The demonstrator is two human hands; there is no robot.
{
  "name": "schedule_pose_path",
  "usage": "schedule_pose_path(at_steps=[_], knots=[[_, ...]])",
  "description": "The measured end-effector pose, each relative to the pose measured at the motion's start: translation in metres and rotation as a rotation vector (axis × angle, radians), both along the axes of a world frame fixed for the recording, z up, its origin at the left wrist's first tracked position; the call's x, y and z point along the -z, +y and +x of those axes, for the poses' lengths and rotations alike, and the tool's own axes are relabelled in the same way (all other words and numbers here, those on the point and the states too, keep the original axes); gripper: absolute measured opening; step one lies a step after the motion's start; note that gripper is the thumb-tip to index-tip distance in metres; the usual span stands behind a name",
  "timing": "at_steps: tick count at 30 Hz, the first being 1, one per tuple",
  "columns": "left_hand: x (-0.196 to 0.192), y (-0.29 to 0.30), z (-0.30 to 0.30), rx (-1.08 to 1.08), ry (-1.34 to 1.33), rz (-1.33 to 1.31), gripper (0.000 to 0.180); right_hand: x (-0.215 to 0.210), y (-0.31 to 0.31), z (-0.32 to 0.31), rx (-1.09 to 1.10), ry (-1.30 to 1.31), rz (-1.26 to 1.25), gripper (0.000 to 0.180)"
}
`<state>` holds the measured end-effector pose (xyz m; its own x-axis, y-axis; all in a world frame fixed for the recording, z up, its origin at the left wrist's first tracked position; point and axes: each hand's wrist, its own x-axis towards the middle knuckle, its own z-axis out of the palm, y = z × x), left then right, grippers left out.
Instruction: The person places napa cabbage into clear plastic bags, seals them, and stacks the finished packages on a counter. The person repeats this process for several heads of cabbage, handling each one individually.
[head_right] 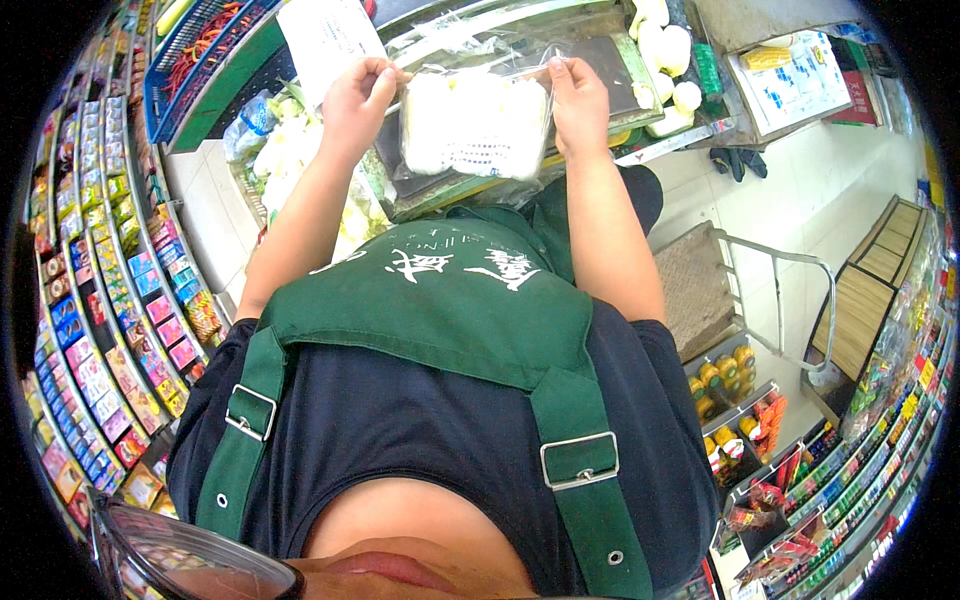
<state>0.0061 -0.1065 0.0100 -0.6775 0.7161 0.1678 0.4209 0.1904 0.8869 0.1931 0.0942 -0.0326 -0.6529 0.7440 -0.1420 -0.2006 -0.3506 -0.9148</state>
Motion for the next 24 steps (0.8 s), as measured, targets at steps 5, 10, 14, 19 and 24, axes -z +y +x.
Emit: schedule_pose_path(at_steps=[5, 10, 14, 19, 24], knots=[[-0.059, -0.021, 0.056, 0.217, 0.619, 0.164, 0.012, -0.033, 0.017, -0.015, -0.094, -0.073, 0.322, 0.022], [-0.079, -0.016, 0.103, 0.705, 0.645, 0.384, 0.016, -0.069, 0.016, -0.033, -0.509, 0.311, 0.361, 0.023], [-0.071, -0.017, 0.075, 0.656, 0.499, 0.282, 0.019, -0.052, 0.018, -0.038, -0.682, 0.392, 0.27, 0.021], [-0.063, 0.018, 0.013, 0.419, 0.275, -0.168, 0.076, -0.048, 0.013, -0.04, -0.628, 0.49, 0.276, 0.024], [-0.037, 0.088, -0.014, 0.871, 0.009, -0.105, 0.098, -0.043, 0.016, -0.035, -0.48, 0.293, 0.458, 0.022]])
